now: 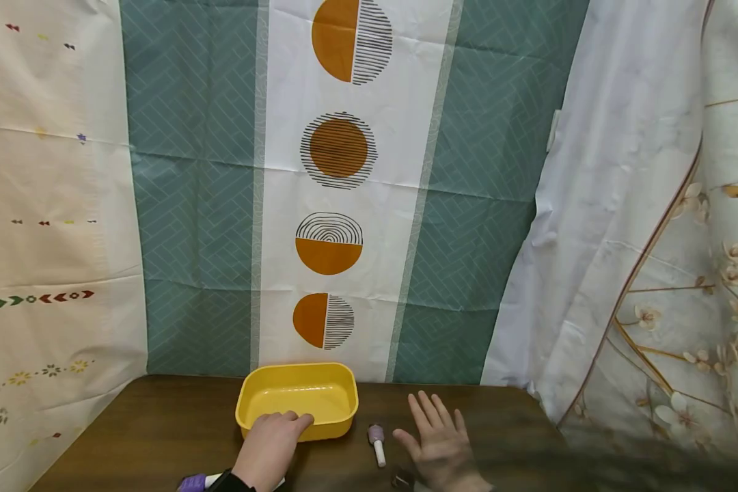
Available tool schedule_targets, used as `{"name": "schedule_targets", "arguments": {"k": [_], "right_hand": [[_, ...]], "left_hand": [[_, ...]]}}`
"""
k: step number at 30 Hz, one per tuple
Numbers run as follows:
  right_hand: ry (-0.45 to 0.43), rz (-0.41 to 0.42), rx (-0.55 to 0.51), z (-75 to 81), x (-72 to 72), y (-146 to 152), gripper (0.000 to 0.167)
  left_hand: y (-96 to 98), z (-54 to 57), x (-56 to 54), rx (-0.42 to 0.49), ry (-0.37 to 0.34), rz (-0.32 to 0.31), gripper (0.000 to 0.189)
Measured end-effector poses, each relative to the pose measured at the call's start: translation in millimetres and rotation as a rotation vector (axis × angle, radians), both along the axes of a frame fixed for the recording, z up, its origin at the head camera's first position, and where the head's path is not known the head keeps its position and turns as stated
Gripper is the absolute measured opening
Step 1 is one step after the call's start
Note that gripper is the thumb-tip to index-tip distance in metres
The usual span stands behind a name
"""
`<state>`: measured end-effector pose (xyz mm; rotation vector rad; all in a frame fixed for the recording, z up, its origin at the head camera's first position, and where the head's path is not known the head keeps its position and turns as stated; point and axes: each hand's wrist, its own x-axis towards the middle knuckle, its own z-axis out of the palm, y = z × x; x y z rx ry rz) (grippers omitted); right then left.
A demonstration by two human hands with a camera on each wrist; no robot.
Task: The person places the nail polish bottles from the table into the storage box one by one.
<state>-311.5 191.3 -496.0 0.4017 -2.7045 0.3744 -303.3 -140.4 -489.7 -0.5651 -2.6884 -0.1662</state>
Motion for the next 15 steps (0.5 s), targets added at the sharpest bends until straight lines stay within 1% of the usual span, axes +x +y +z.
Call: {"name": "schedule_targets", "arguments": {"k": [4, 7, 10, 14, 15], "right_hand": [[0.058, 0.04, -0.002, 2.7, 1.7, -4.4, 0.074], [0.134, 0.08, 0.012, 5.5, 1.9, -8.5, 0.07], [0.23, 0.128, 0.022, 9.2, 2.3, -13.8, 0.064], [0.335, 0.194, 0.037, 13.7, 2.8, -23.4, 0.055], [0.345, 0.202, 0.044, 14.3, 2.6, -25.9, 0.054]], "left_hand": [[4.9, -1.7, 0.1, -0.009, 0.004, -0.025, 0.032], [8.9, -1.3, -0.4, -0.013, -0.021, -0.029, 0.03], [12.7, 0.0, -1.0, -0.018, -0.045, -0.025, 0.028], [16.7, -0.3, -0.2, -0.016, -0.04, -0.031, 0.028], [17.3, -0.9, 0.1, -0.015, -0.03, -0.035, 0.028]]}}
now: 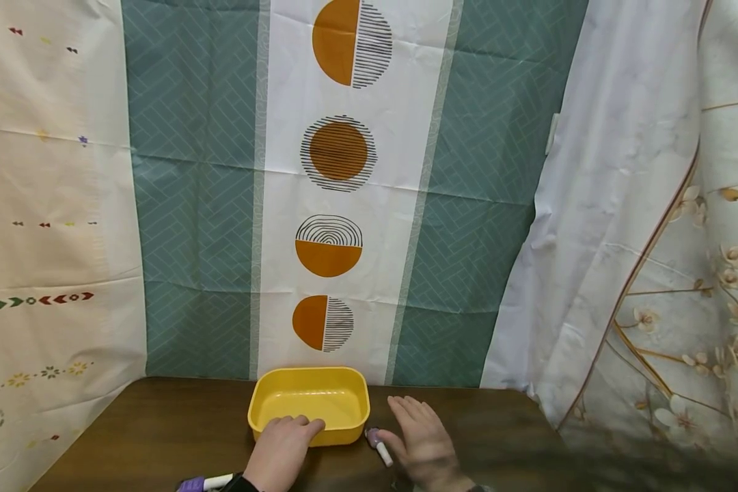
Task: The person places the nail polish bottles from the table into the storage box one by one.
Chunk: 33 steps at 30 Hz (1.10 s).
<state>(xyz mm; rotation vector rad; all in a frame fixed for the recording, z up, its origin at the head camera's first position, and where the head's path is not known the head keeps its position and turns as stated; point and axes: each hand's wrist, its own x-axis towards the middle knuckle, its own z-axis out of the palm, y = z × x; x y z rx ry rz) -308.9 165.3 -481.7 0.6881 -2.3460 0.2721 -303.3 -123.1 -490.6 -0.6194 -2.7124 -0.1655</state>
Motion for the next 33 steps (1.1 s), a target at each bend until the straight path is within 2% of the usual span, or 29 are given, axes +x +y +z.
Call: {"name": "schedule_targets", "arguments": {"k": [4, 6, 14, 21, 26, 33], "right_hand": [[0.0, 0.028, 0.028, 2.3, 0.3, -9.8, 0.052], [-0.034, 0.041, 0.04, 3.4, -0.3, -14.0, 0.051], [-0.041, 0.141, 0.133, 2.9, -5.8, -25.4, 0.04], [-0.136, 0.145, 0.156, -2.4, -8.5, -30.9, 0.032], [-0.099, 0.161, 0.184, -5.5, -10.7, -30.7, 0.02], [-0.05, 0.154, 0.208, -9.0, -14.8, -30.8, 0.013]], "left_hand": [[2.8, -2.2, 0.7, 0.012, 0.011, -0.011, 0.028], [4.0, -2.8, 0.3, 0.015, 0.01, -0.017, 0.028], [8.6, -4.8, -1.0, 0.019, 0.005, -0.022, 0.028], [13.2, -3.6, 0.0, 0.02, 0.037, -0.038, 0.026], [17.3, -3.1, 0.0, 0.032, 0.042, -0.063, 0.028], [22.1, -2.6, -1.5, 0.033, -0.011, -0.069, 0.029]]}}
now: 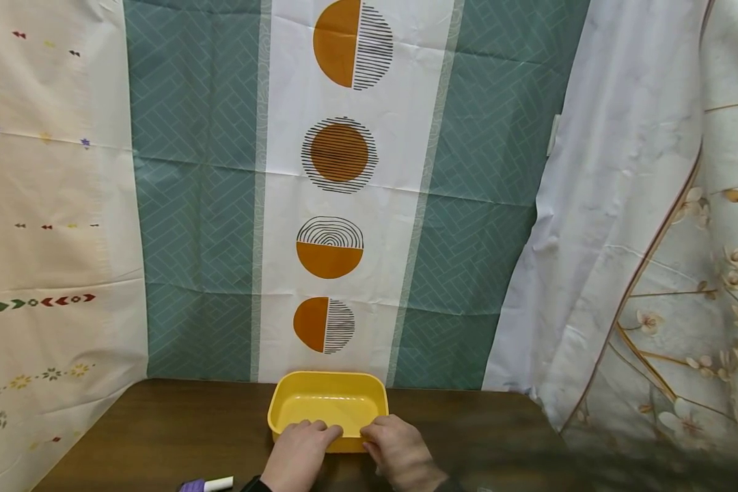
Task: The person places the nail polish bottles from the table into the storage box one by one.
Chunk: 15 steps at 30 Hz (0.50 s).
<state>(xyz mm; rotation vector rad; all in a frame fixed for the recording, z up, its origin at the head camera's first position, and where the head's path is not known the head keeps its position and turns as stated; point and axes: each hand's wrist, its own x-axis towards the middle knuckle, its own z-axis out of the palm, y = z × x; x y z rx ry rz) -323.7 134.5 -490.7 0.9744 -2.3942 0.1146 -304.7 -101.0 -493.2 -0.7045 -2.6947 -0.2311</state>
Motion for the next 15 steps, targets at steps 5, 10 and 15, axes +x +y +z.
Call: {"name": "schedule_targets", "arguments": {"k": [5, 10, 15], "right_hand": [[0.051, -0.019, -0.027, 0.3, 0.4, -0.4, 0.01], [0.069, -0.045, -0.067, 0.4, 0.0, -0.4, 0.01], [0.052, -0.091, -0.079, 0.0, 0.4, -1.0, 0.012]], "left_hand": [[2.1, -0.6, -1.3, 0.001, -0.007, -0.006, 0.03], [3.3, -1.1, -2.0, -0.001, -0.012, -0.02, 0.03], [4.2, -0.2, -2.5, -0.001, -0.024, -0.025, 0.03]]}}
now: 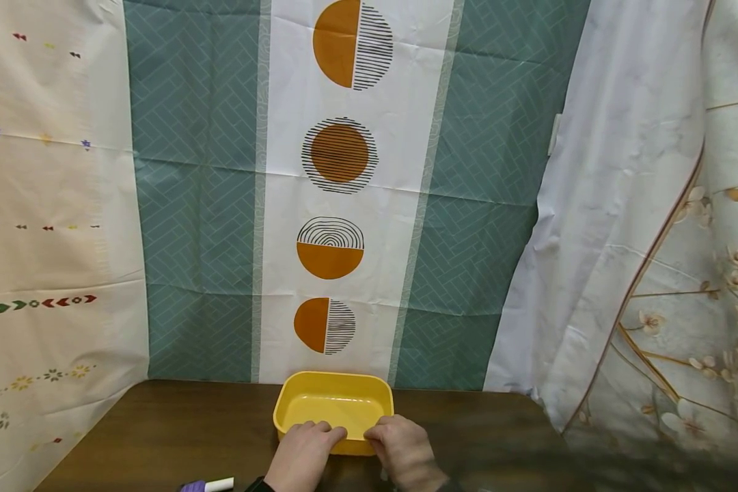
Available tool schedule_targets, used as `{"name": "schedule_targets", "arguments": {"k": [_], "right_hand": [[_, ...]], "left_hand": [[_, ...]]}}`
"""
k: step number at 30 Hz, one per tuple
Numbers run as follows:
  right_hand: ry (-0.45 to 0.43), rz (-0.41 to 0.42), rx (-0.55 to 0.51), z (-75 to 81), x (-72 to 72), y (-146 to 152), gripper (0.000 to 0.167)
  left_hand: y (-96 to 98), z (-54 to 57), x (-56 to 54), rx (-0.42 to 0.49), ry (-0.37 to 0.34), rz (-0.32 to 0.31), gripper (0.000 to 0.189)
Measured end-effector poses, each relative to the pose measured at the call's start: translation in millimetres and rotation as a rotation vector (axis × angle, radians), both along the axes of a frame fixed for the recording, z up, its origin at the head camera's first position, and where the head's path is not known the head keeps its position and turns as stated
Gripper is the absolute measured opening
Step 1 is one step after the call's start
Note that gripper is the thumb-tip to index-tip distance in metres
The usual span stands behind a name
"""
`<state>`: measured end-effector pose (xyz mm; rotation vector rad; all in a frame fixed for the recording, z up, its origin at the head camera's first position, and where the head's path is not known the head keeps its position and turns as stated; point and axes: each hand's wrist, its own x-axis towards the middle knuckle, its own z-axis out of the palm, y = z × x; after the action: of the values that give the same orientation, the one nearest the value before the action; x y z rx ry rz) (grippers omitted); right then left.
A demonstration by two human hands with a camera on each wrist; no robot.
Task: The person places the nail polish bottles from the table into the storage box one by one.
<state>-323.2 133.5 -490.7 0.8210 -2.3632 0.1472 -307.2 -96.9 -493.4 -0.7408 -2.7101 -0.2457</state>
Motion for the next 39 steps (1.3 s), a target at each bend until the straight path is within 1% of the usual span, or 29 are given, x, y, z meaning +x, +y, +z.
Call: {"name": "schedule_targets", "arguments": {"k": [3, 7, 11, 14, 18, 22, 24, 26, 27, 29, 31, 33, 34, 37, 38, 39], "right_hand": [[-0.017, -0.022, -0.009, 0.2, 1.5, -0.6, 0.012], [-0.018, -0.058, -0.015, 0.5, 3.9, -1.9, 0.012], [-0.022, -0.094, -0.021, 1.0, 3.5, -3.5, 0.013], [-0.047, -0.104, -0.034, 0.6, 0.9, -3.8, 0.014], [-0.042, -0.097, -0.047, 3.1, 0.4, -3.6, 0.015], [-0.014, -0.074, -0.051, 6.6, 1.3, -3.0, 0.018], [-0.01, -0.065, -0.051, 6.7, 0.3, -2.4, 0.018], [-0.009, -0.059, -0.052, 6.8, -0.5, -1.6, 0.018], [-0.011, -0.058, -0.053, 6.9, -1.0, -1.2, 0.018], [-0.024, -0.055, -0.053, 7.6, -1.9, -0.5, 0.018], [-0.049, -0.055, -0.056, 8.6, -2.4, 0.1, 0.017], [-0.073, -0.053, -0.055, 9.8, -2.6, 0.6, 0.018], [-0.082, -0.052, -0.054, 10.3, -2.5, 0.7, 0.018], [-0.089, -0.046, -0.054, 10.8, -2.0, 0.8, 0.019], [-0.086, -0.043, -0.054, 10.7, -1.9, 0.8, 0.02], [-0.084, -0.041, -0.056, 10.5, -1.7, 0.7, 0.02]], "left_hand": [[0.8, 0.0, 0.3, -0.002, -0.007, 0.003, 0.03], [1.8, -0.7, -0.2, -0.005, -0.004, 0.0, 0.03], [2.6, -1.6, -1.4, -0.003, 0.018, -0.004, 0.032], [3.0, -0.7, -1.8, 0.001, 0.029, -0.009, 0.032], [1.5, 0.5, 0.1, 0.004, 0.066, -0.037, 0.033], [-6.5, -0.5, 3.4, -0.021, 0.134, -0.083, 0.036], [-13.3, -1.4, 5.0, -0.026, 0.18, -0.133, 0.038], [-21.0, -1.6, 7.9, -0.009, 0.199, -0.197, 0.038], [-25.1, -1.7, 9.3, 0.006, 0.192, -0.237, 0.038], [-33.0, -0.9, 12.6, 0.047, 0.14, -0.331, 0.038], [-39.8, -0.1, 15.7, 0.088, 0.035, -0.416, 0.037], [-45.0, -0.7, 17.6, 0.102, -0.049, -0.504, 0.033], [-46.8, -1.6, 18.3, 0.097, -0.07, -0.542, 0.031], [-49.7, -7.1, 20.0, 0.071, -0.075, -0.651, 0.026], [-49.9, -9.6, 20.5, 0.071, -0.078, -0.678, 0.025], [-49.7, -11.8, 21.8, 0.088, -0.114, -0.685, 0.024]]}}
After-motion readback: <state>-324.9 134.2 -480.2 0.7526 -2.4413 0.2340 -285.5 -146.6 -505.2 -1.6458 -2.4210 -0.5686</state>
